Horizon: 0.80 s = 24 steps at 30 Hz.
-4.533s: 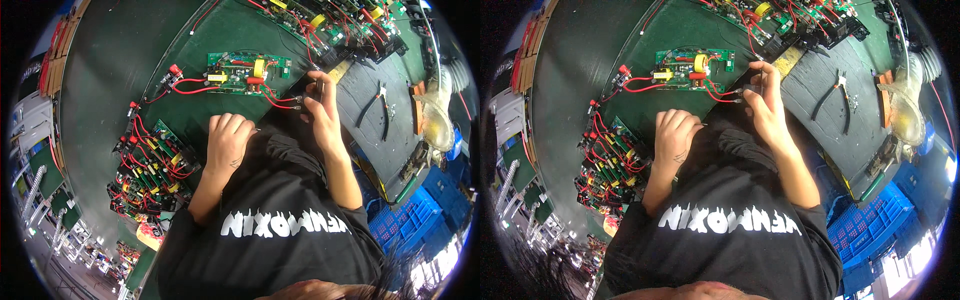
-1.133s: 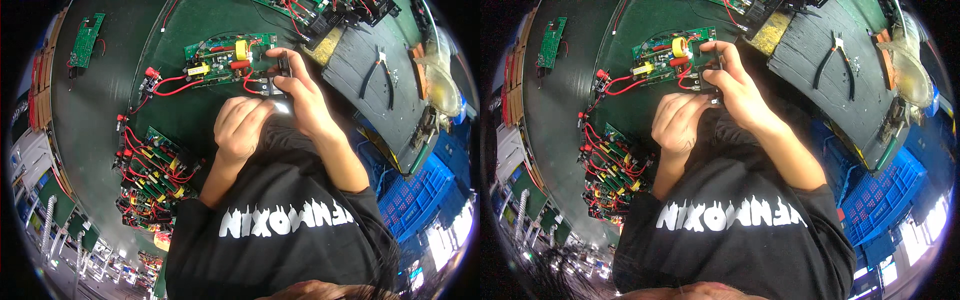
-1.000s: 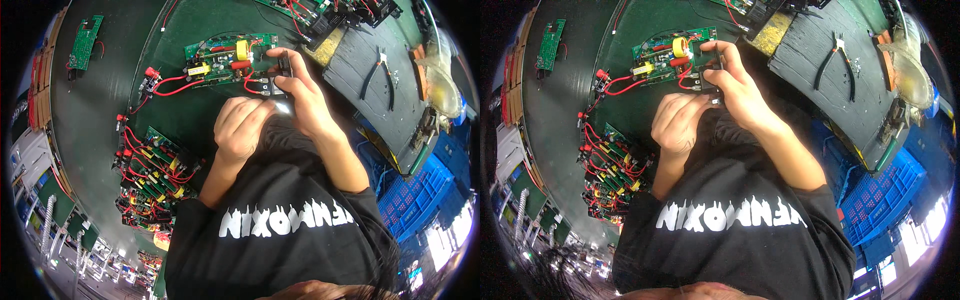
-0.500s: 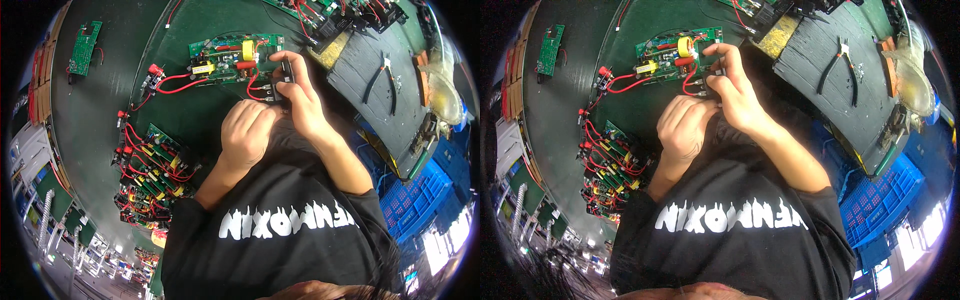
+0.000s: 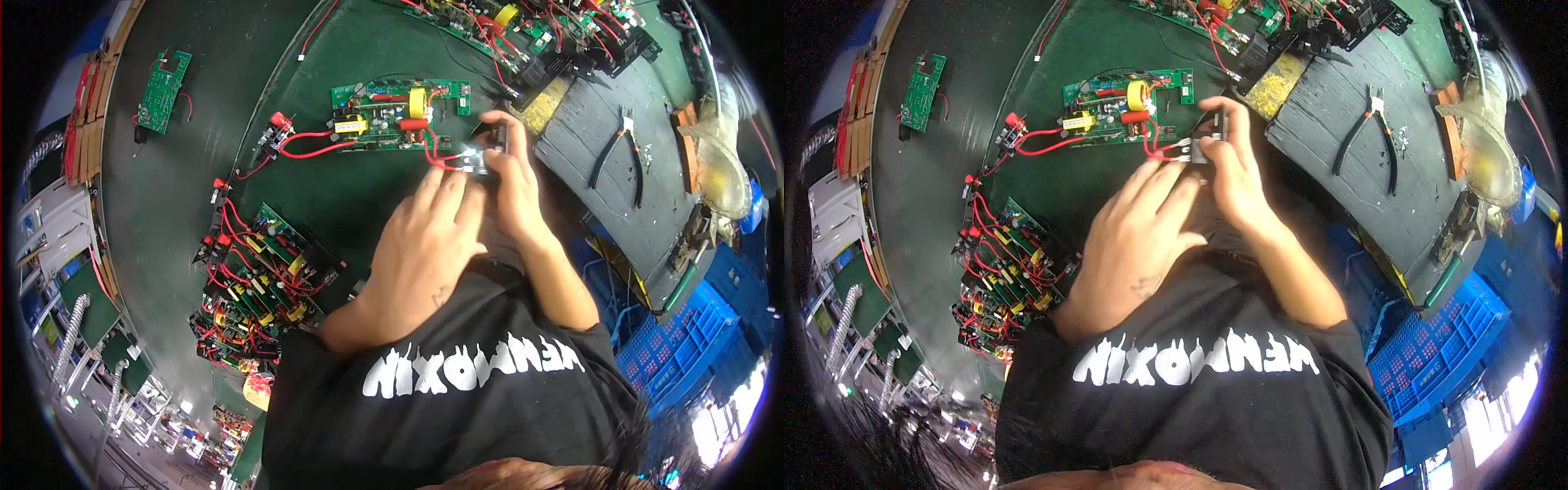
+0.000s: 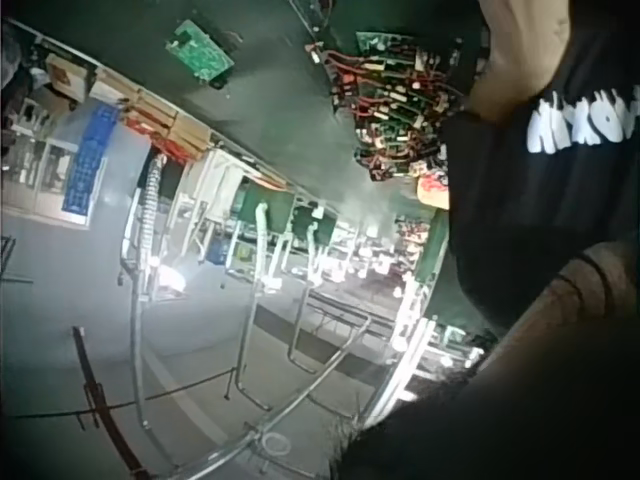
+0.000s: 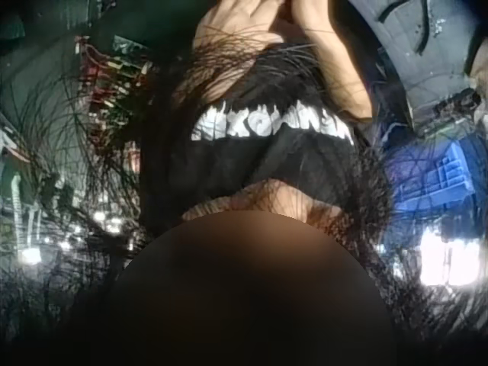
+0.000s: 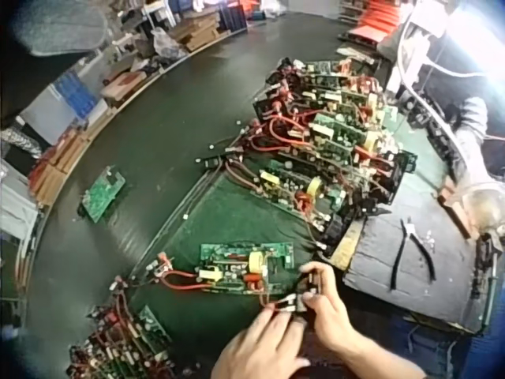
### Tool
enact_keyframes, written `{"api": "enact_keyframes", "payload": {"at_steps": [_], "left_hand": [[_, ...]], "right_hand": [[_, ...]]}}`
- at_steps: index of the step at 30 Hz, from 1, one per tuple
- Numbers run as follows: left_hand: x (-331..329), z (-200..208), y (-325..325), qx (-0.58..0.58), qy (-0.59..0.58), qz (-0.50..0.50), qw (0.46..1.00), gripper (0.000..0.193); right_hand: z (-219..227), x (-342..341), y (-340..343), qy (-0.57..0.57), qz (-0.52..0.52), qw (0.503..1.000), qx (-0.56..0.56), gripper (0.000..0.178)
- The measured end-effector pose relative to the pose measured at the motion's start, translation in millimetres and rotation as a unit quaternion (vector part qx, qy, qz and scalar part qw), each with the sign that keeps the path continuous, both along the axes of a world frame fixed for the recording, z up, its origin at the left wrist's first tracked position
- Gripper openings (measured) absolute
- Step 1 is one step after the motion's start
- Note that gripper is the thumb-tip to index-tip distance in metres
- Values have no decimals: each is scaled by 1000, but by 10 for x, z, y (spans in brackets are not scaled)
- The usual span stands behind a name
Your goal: Assembling and connecting wires to electronic circuit boards on a factory production line.
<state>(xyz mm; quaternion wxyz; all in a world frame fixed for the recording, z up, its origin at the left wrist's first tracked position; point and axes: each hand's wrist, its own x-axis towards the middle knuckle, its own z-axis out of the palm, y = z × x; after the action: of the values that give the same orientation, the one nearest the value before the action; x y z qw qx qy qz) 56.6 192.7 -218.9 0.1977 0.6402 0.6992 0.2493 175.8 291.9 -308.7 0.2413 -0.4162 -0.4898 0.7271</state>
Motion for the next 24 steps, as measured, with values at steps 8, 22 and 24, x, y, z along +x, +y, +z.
{"api": "enact_keyframes", "payload": {"at_steps": [8, 22, 24], "left_hand": [[-738, -311, 913, 107, 202, 9, 973, 20], [-520, 34, 173, 53, 9, 38, 998, 13], [-370, 26, -7, 82, -1, 13, 997, 15]], "right_hand": [[0, 74, 77, 22, -2, 1000, -11, 49], [26, 35, 105, 65, -33, 991, -113, 45], [81, 8, 105, 55, -37, 990, -123, 46]]}}
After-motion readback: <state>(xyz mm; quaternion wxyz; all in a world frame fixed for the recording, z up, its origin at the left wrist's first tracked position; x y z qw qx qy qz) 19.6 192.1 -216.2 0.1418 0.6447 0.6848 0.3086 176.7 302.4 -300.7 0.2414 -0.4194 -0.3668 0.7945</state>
